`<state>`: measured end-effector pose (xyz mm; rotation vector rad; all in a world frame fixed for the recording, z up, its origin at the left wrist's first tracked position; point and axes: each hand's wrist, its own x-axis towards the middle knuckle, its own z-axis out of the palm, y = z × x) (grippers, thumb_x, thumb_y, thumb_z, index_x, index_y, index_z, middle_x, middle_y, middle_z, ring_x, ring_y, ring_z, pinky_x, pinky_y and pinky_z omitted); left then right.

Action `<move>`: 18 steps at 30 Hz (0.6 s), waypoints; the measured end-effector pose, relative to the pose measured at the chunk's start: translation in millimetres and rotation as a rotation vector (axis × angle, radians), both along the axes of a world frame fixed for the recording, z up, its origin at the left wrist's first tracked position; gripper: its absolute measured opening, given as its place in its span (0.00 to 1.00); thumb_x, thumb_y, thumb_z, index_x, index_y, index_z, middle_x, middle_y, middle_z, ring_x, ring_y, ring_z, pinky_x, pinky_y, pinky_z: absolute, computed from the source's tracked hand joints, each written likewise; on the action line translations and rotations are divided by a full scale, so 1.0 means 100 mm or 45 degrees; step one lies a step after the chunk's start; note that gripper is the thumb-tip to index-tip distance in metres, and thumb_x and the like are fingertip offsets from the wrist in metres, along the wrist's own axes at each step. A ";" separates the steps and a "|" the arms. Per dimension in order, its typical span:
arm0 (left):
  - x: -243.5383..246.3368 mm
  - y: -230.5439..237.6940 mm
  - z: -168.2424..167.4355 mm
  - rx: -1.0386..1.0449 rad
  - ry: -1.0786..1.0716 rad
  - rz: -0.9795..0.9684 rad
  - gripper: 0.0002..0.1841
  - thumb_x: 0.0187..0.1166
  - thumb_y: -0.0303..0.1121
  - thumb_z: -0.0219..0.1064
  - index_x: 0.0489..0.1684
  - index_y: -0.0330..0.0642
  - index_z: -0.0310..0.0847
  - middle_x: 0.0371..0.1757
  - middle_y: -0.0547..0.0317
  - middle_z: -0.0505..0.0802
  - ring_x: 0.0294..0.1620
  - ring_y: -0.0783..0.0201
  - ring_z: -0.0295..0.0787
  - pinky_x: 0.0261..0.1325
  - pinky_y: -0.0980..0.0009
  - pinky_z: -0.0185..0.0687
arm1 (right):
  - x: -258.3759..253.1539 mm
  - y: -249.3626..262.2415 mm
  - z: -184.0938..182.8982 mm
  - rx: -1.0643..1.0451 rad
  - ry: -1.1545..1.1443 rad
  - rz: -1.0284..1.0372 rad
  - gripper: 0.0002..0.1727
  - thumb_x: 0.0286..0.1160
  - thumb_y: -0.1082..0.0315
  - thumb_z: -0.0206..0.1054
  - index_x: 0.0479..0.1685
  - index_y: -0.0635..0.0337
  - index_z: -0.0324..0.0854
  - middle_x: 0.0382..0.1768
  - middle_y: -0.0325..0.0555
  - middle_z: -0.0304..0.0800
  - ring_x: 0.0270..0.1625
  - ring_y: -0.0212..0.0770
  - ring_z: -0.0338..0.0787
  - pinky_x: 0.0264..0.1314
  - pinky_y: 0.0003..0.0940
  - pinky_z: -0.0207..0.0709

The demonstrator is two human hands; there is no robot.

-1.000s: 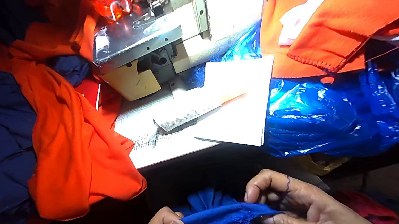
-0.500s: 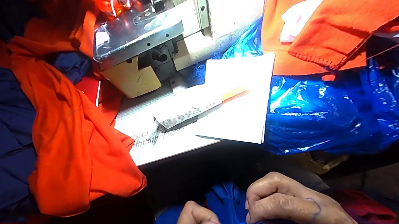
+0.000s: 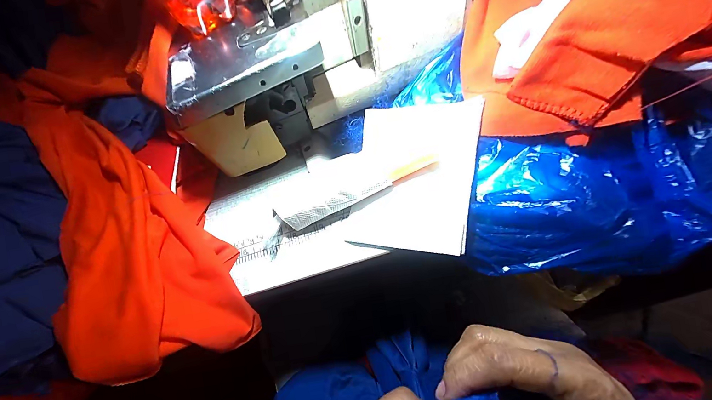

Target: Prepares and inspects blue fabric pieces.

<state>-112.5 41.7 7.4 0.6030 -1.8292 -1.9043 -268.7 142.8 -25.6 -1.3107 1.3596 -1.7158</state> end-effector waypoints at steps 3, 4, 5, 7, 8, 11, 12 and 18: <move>-0.03 0.02 0.05 -0.134 -0.095 -0.029 0.15 0.83 0.30 0.64 0.26 0.27 0.83 0.24 0.64 0.86 0.31 0.88 0.78 0.38 0.88 0.73 | 0.03 0.01 0.05 0.097 -0.311 -0.088 0.10 0.89 0.61 0.59 0.44 0.51 0.85 0.42 0.25 0.90 0.50 0.12 0.84 0.55 0.11 0.77; -0.03 0.02 0.05 -0.182 -0.125 -0.026 0.16 0.83 0.31 0.64 0.25 0.27 0.82 0.23 0.62 0.86 0.30 0.87 0.78 0.37 0.87 0.73 | 0.04 0.00 0.08 0.158 -0.461 -0.108 0.11 0.89 0.58 0.58 0.40 0.45 0.85 0.38 0.19 0.88 0.45 0.10 0.83 0.50 0.09 0.76; -0.03 0.01 0.05 -0.230 -0.150 -0.019 0.17 0.84 0.32 0.64 0.24 0.27 0.81 0.22 0.61 0.84 0.28 0.86 0.76 0.35 0.87 0.71 | 0.04 -0.01 0.12 0.221 -0.601 -0.119 0.13 0.89 0.57 0.58 0.35 0.41 0.84 0.33 0.16 0.85 0.39 0.10 0.82 0.43 0.09 0.75; 0.01 -0.01 0.07 -0.304 -0.168 0.020 0.18 0.85 0.32 0.63 0.24 0.27 0.80 0.20 0.62 0.82 0.27 0.86 0.74 0.33 0.87 0.69 | 0.02 -0.01 0.15 0.276 -0.718 -0.102 0.15 0.89 0.57 0.57 0.30 0.39 0.83 0.27 0.15 0.83 0.33 0.10 0.81 0.36 0.08 0.73; 0.03 -0.03 0.09 -0.320 -0.157 0.049 0.17 0.85 0.33 0.62 0.25 0.29 0.80 0.21 0.63 0.82 0.28 0.87 0.74 0.35 0.88 0.69 | 0.01 0.00 0.16 0.272 -0.690 -0.073 0.15 0.89 0.56 0.57 0.30 0.40 0.82 0.27 0.15 0.81 0.32 0.09 0.79 0.35 0.07 0.71; 0.17 -0.14 0.23 -0.306 -0.056 0.172 0.12 0.88 0.39 0.60 0.36 0.47 0.86 0.33 0.80 0.90 0.38 0.94 0.82 0.44 0.90 0.78 | -0.08 0.05 0.21 0.216 -0.615 -0.068 0.16 0.88 0.51 0.57 0.29 0.39 0.82 0.26 0.14 0.81 0.30 0.08 0.76 0.32 0.06 0.68; 0.22 -0.19 0.32 -0.309 -0.019 0.229 0.11 0.88 0.42 0.60 0.39 0.57 0.89 0.36 0.88 0.91 0.41 0.95 0.83 0.46 0.91 0.79 | -0.13 0.08 0.23 0.201 -0.571 -0.095 0.16 0.87 0.49 0.58 0.29 0.37 0.81 0.25 0.13 0.79 0.29 0.08 0.74 0.31 0.06 0.66; 0.48 -0.47 1.15 -0.534 0.216 0.462 0.07 0.84 0.43 0.66 0.50 0.66 0.91 0.45 0.88 0.93 0.50 0.87 0.88 0.59 0.83 0.82 | -0.42 0.43 0.46 0.233 -0.172 -0.212 0.15 0.89 0.52 0.58 0.30 0.36 0.80 0.25 0.11 0.76 0.31 0.08 0.74 0.34 0.07 0.67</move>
